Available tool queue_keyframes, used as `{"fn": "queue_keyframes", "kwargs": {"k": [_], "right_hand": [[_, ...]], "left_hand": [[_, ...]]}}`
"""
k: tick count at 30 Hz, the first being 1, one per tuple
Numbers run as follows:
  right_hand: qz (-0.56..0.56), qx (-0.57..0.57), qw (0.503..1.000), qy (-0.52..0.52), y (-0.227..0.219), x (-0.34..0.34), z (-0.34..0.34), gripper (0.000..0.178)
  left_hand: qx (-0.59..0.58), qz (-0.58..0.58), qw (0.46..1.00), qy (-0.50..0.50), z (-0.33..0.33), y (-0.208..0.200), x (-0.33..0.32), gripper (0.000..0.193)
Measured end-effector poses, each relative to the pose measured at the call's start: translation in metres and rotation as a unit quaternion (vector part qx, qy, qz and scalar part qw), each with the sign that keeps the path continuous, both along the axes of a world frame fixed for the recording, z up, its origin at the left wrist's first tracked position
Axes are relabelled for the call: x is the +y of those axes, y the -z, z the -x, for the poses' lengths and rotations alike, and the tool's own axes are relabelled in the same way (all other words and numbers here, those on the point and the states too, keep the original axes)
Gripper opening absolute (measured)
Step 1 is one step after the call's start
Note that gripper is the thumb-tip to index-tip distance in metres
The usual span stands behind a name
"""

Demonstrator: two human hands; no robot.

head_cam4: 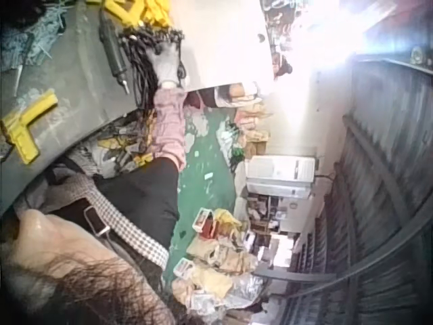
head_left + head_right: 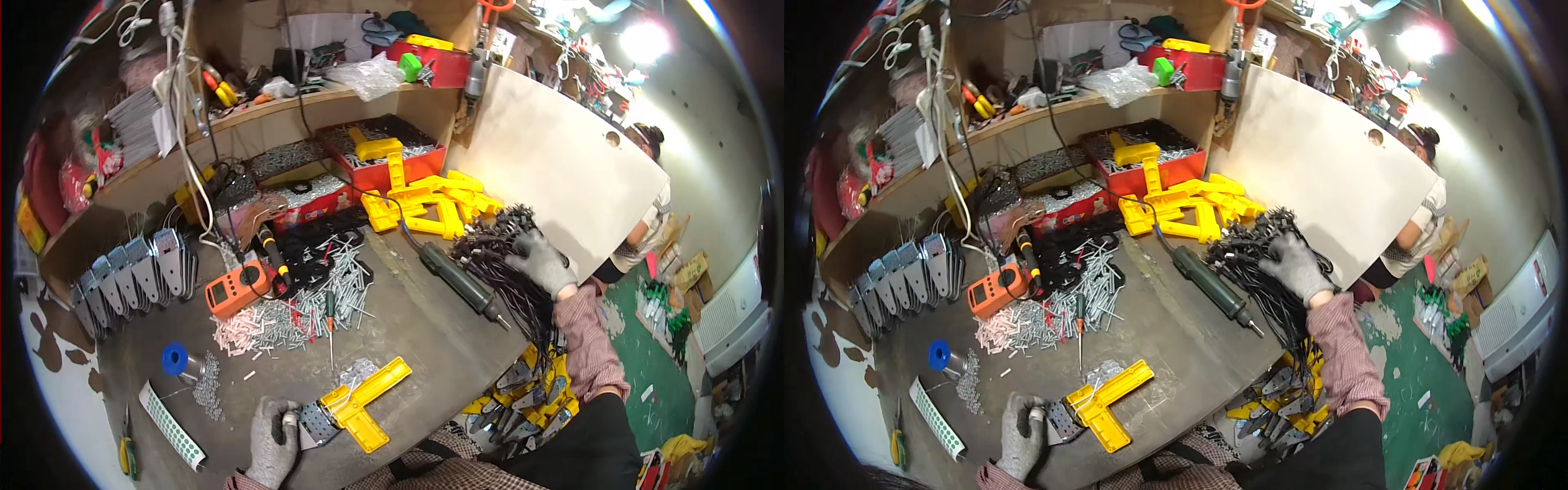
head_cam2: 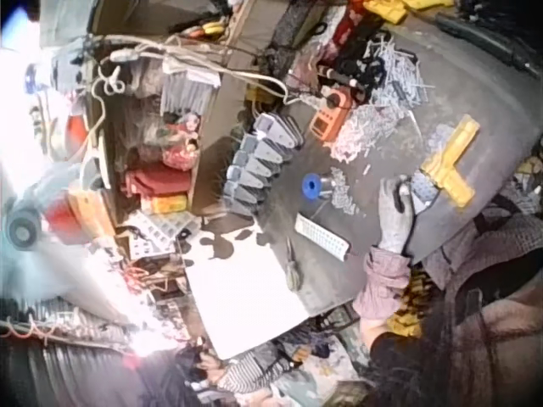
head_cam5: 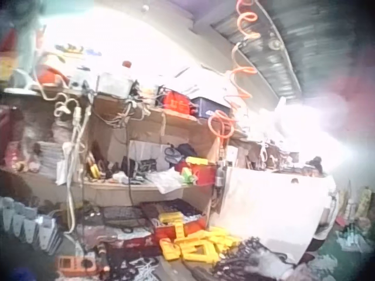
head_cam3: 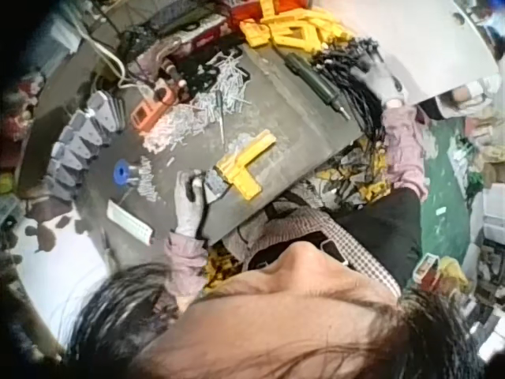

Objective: The person solders wires to an electrical component using a soldering iron, fits the wiring and heating assembly into a yellow plastic tool housing, and fastens the casing together using an electric screwdriver.

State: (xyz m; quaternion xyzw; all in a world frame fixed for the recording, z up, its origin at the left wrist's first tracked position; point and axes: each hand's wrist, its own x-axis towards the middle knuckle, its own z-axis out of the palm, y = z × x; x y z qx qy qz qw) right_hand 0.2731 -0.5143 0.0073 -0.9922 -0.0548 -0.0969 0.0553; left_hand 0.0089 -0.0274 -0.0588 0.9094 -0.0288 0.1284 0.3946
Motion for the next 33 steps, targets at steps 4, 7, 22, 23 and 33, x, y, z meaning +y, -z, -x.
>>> {"fn": "queue_keyframes", "kwargs": {"k": [4, 7, 22, 23, 33], "right_hand": [[-0.024, 0.032, 0.999, -0.018, 0.019, -0.017, -0.019, 0.032], [-0.071, -0.19, 0.979, -0.034, -0.002, -0.003, -0.014, 0.022], [-0.27, -0.25, 0.911, -0.187, -0.134, 0.077, -0.027, 0.023], [-0.295, -0.094, 0.927, -0.213, -0.125, 0.119, -0.008, 0.026], [0.0, -0.105, 0.95, -0.295, 0.04, 0.154, -0.023, 0.034]], "left_hand": [[-0.03, 0.032, 0.999, -0.012, 0.006, 0.012, -0.008, 0.016], [-0.04, -0.013, 0.999, -0.014, 0.006, 0.016, -0.01, 0.019], [-0.005, -0.057, 0.998, -0.028, 0.035, 0.009, -0.005, 0.025], [-0.003, -0.061, 0.997, -0.04, 0.04, 0.01, -0.001, 0.028], [-0.001, -0.039, 0.997, -0.065, 0.06, 0.013, -0.004, 0.025]]}}
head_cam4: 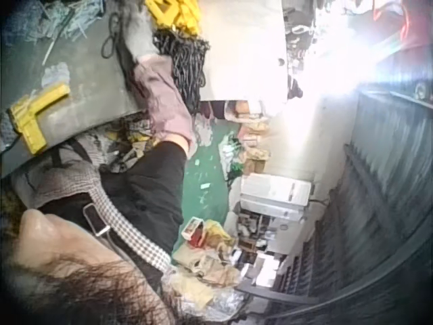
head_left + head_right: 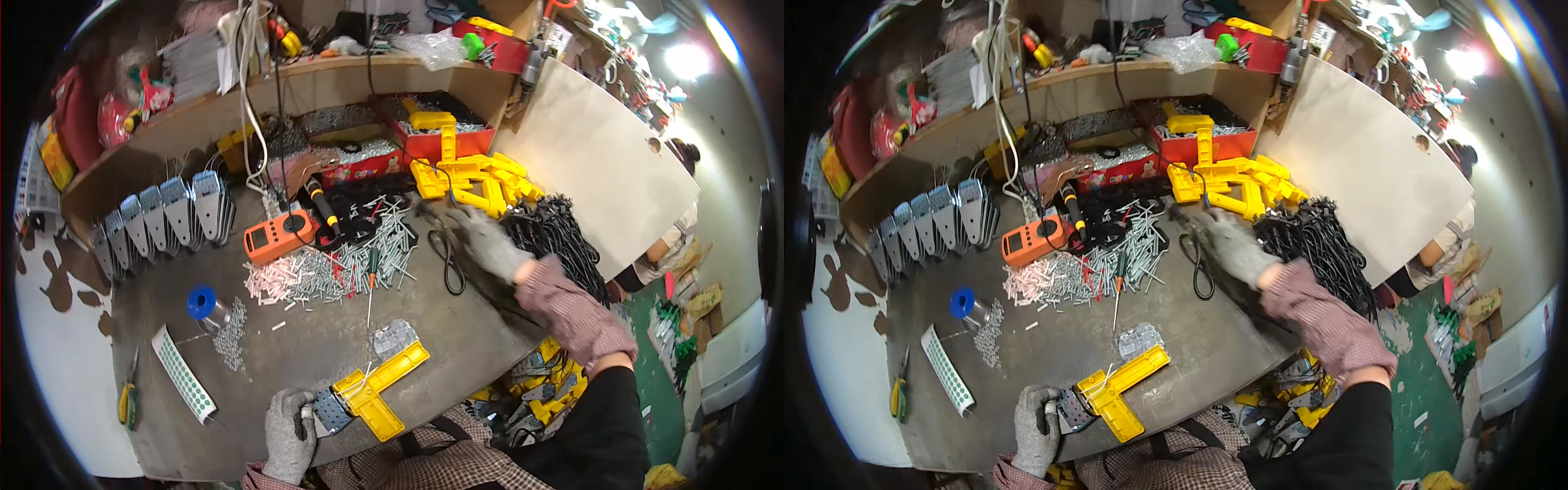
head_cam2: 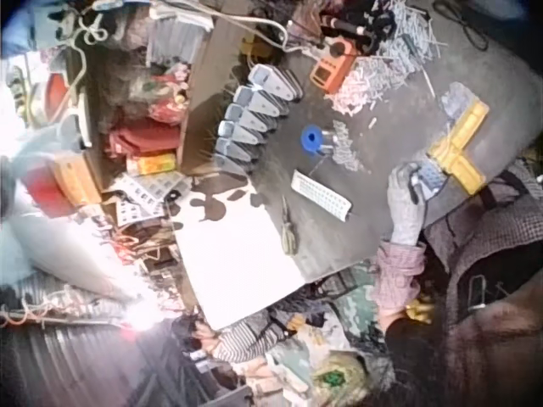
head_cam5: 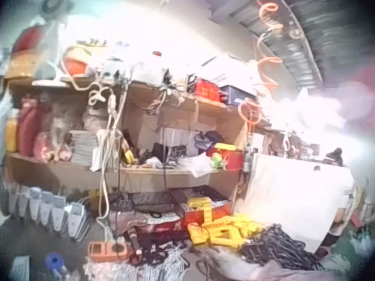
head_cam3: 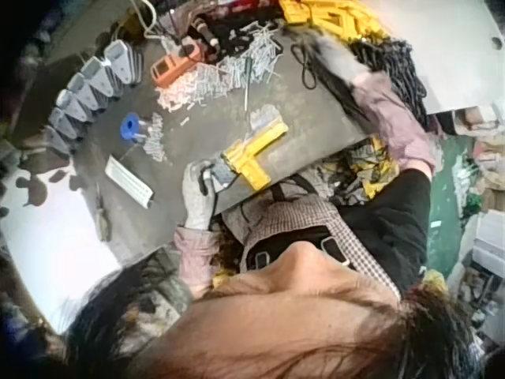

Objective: The person solders wires to an electrical component using a soldering iron, fits the wiring and heating assembly into a yellow plastic tool housing, and fastens the casing together using an electric screwdriver.

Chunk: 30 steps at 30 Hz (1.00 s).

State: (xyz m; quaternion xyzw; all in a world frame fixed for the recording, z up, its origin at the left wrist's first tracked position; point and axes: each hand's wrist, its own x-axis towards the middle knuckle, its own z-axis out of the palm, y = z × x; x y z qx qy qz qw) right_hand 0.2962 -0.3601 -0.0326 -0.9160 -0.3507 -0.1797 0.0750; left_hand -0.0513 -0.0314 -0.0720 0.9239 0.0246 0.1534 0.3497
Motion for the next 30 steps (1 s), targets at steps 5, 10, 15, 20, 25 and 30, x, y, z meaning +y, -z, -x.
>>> {"fn": "queue_keyframes", "kwargs": {"k": [5, 10, 15, 20, 25, 30], "right_hand": [[0.208, 0.183, 0.96, 0.037, -0.042, -0.05, 0.108, 0.027], [0.014, 0.402, 0.908, 0.117, -0.023, -0.05, 0.124, 0.033], [-0.068, 0.365, 0.893, -0.256, -0.026, -0.006, 0.128, 0.038], [0.175, 0.136, 0.939, -0.262, -0.047, 0.003, 0.133, 0.018], [-0.037, 0.116, 0.965, -0.232, -0.067, 0.074, 0.115, 0.017], [0.077, 0.209, 0.955, -0.198, -0.026, 0.09, 0.122, 0.03]], "left_hand": [[-0.021, -0.005, 0.999, -0.047, 0.004, -0.004, -0.006, 0.014], [0.008, -0.022, 0.999, -0.042, -0.002, -0.004, -0.005, 0.013], [0.004, -0.024, 0.998, -0.056, -0.004, -0.003, -0.005, 0.012], [-0.034, 0.041, 0.996, -0.067, -0.011, -0.012, -0.002, 0.016], [-0.052, 0.261, 0.961, -0.07, -0.045, -0.06, -0.016, 0.043], [0.072, 0.405, 0.896, 0.167, -0.106, -0.061, -0.053, 0.037]]}}
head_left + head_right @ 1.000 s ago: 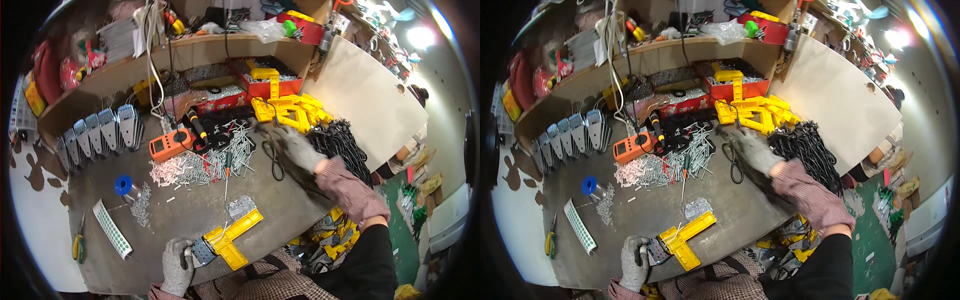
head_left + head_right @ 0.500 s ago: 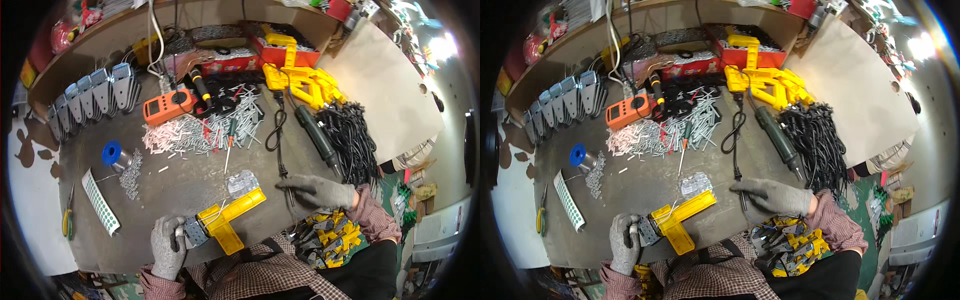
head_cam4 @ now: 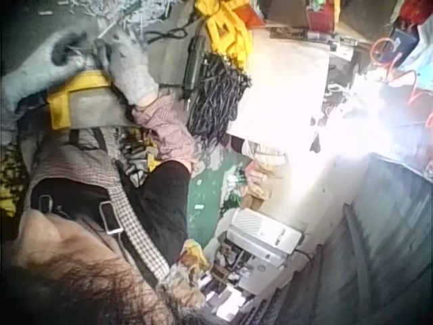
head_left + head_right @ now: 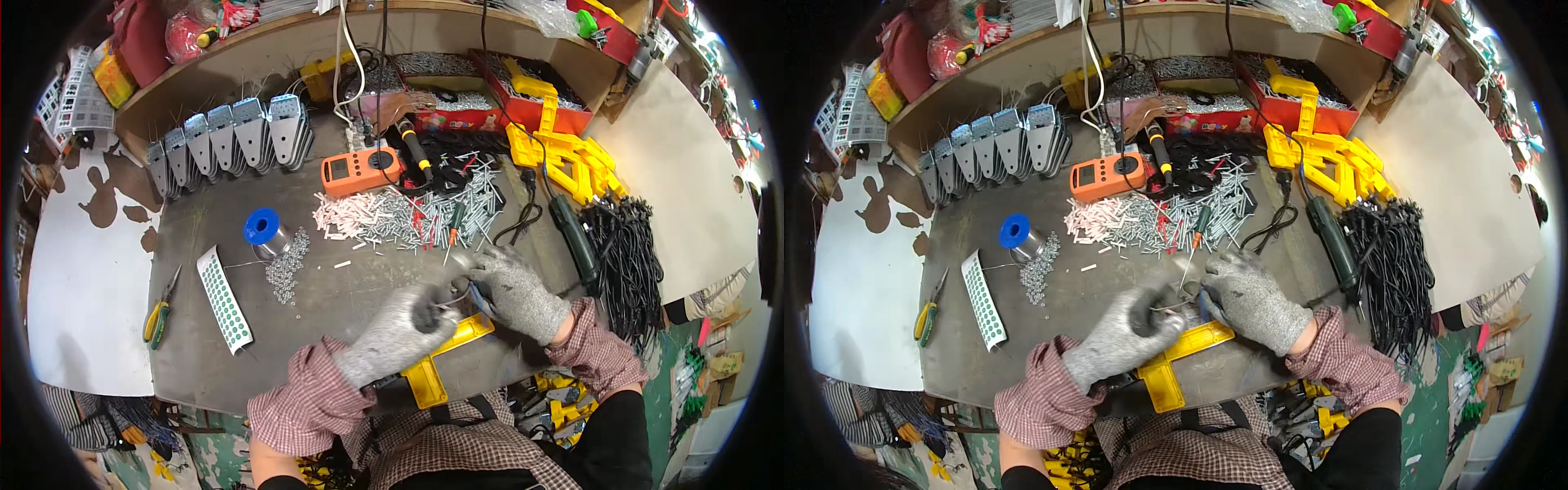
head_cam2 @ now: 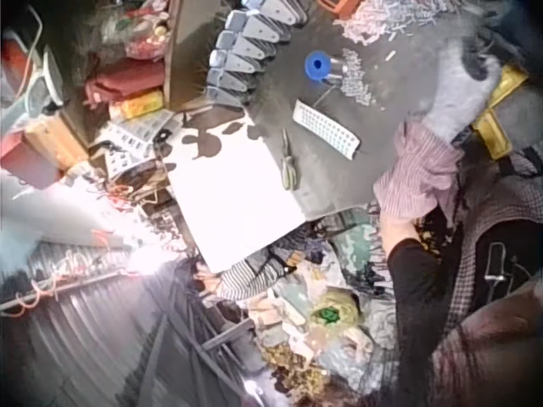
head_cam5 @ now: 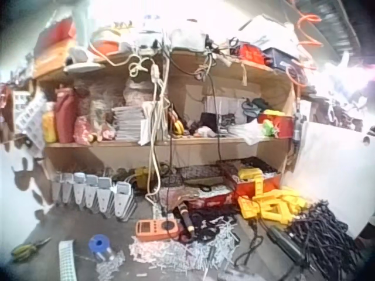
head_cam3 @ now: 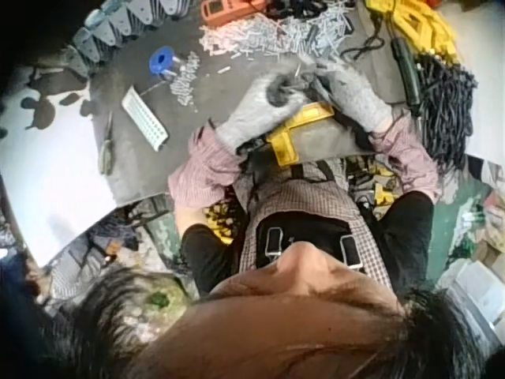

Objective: The person solders wires to an electrical component using a soldering iron, fits the wiring and heating assembly into a yellow plastic tool housing, and fastens the casing together using an electric screwdriver.

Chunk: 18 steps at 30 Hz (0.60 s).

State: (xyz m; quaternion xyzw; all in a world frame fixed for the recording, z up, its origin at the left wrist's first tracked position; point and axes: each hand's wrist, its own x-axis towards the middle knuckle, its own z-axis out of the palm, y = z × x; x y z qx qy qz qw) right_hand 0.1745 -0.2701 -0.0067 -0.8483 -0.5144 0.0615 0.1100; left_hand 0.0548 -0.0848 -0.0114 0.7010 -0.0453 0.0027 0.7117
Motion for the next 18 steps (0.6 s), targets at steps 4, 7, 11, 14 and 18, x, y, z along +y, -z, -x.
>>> {"fn": "queue_keyframes", "kwargs": {"k": [4, 7, 11, 14, 18], "right_hand": [[-0.151, 0.002, 0.984, 0.096, -0.024, -0.005, 0.017, 0.039], [-0.099, 0.269, 0.953, 0.1, -0.021, -0.062, 0.018, 0.037], [0.266, 0.056, 0.942, 0.198, -0.024, -0.178, 0.013, 0.028], [0.148, -0.032, 0.937, 0.316, -0.052, -0.172, 0.015, 0.023], [-0.062, 0.121, 0.99, 0.027, -0.048, -0.049, 0.026, 0.059]], "left_hand": [[0.031, -0.003, 0.999, 0.034, -0.003, 0.012, 0.002, 0.027], [0.064, 0.099, 0.991, -0.066, -0.004, 0.011, 0.019, 0.017], [0.125, 0.124, 0.982, -0.066, -0.008, 0.004, 0.029, 0.019], [0.115, 0.151, 0.982, -0.008, -0.006, 0.01, 0.022, 0.022], [0.119, 0.145, 0.982, 0.036, 0.006, 0.001, 0.022, 0.022]]}}
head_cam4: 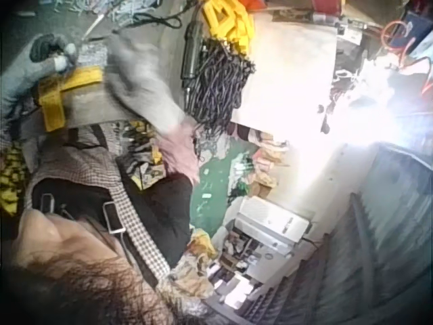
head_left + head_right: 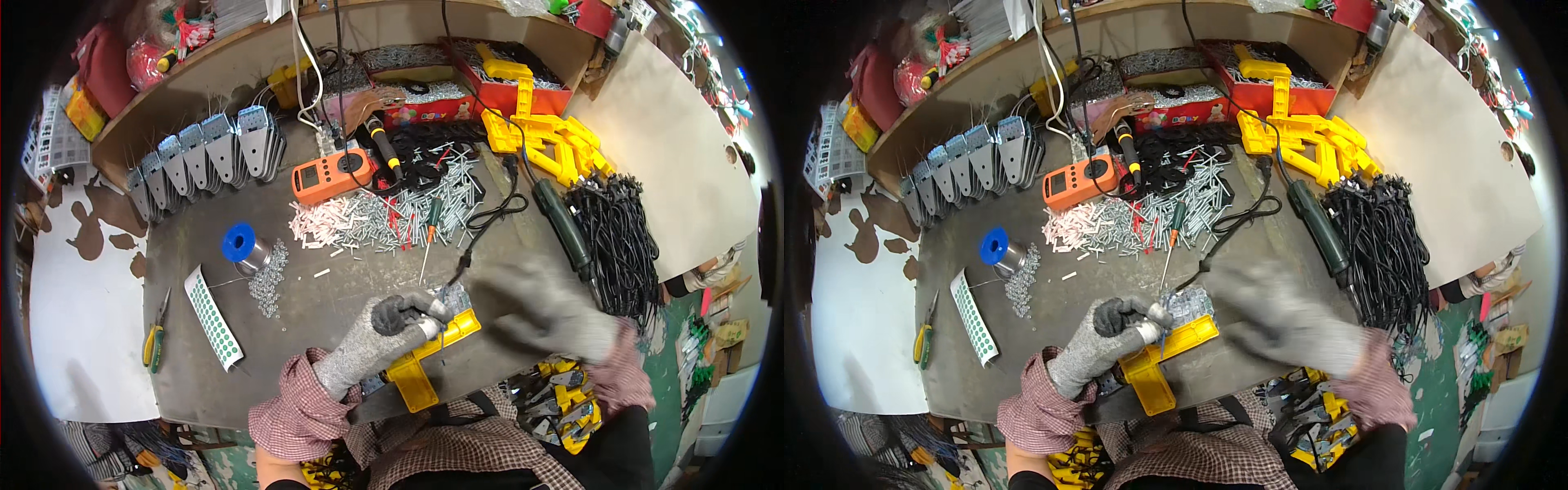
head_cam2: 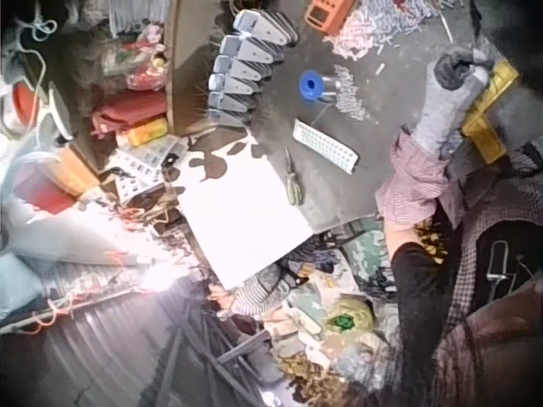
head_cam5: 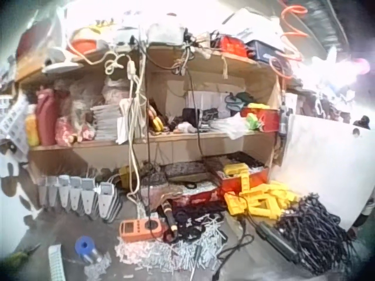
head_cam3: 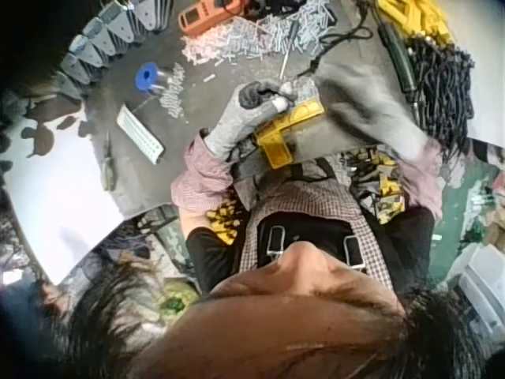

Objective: The person solders wires to an electrical component using a soldering iron, fits the wiring and heating assembly into a yellow plastic tool housing, and fastens the casing together using an electric screwdriver.

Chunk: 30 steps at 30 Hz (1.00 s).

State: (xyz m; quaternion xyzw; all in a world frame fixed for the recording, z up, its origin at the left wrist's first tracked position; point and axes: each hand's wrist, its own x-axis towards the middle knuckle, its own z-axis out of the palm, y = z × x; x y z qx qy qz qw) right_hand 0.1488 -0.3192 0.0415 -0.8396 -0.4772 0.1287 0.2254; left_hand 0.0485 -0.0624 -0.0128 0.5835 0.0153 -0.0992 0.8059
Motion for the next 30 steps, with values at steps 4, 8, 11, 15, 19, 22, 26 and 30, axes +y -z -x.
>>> {"fn": "queue_keyframes", "kwargs": {"k": [4, 8, 11, 15, 19, 22, 26, 30], "right_hand": [[-0.137, 0.035, 0.986, -0.093, 0.045, 0.07, -0.014, 0.039], [-0.036, 0.192, 0.979, 0.05, 0.036, 0.098, -0.011, 0.032], [-0.225, 0.477, 0.844, 0.099, 0.068, 0.117, -0.013, 0.031], [-0.168, 0.478, 0.855, 0.108, 0.059, 0.115, -0.013, 0.028], [-0.232, 0.304, 0.921, 0.071, 0.069, 0.11, -0.01, 0.023], [-0.155, 0.353, 0.916, 0.111, 0.054, 0.112, -0.007, 0.023], [-0.198, 0.348, 0.909, 0.117, 0.068, 0.108, -0.007, 0.019], [-0.226, 0.29, 0.924, 0.102, 0.075, 0.108, -0.007, 0.017]], "left_hand": [[-0.004, -0.042, 0.996, -0.079, 0.004, -0.005, 0.003, 0.022], [-0.048, -0.093, 0.951, -0.29, 0.006, 0.006, 0.012, 0.025], [-0.031, -0.078, 0.936, -0.341, 0.007, 0.016, 0.022, 0.026], [0.031, 0.029, 0.951, -0.307, 0.005, 0.027, 0.034, 0.029], [0.092, 0.067, 0.961, -0.252, 0.003, 0.021, 0.031, 0.026], [0.098, 0.069, 0.964, -0.236, 0.006, 0.016, 0.033, 0.026], [0.114, 0.072, 0.963, -0.232, 0.006, 0.023, 0.035, 0.028], [0.108, 0.097, 0.966, -0.215, 0.01, 0.026, 0.035, 0.033]]}}
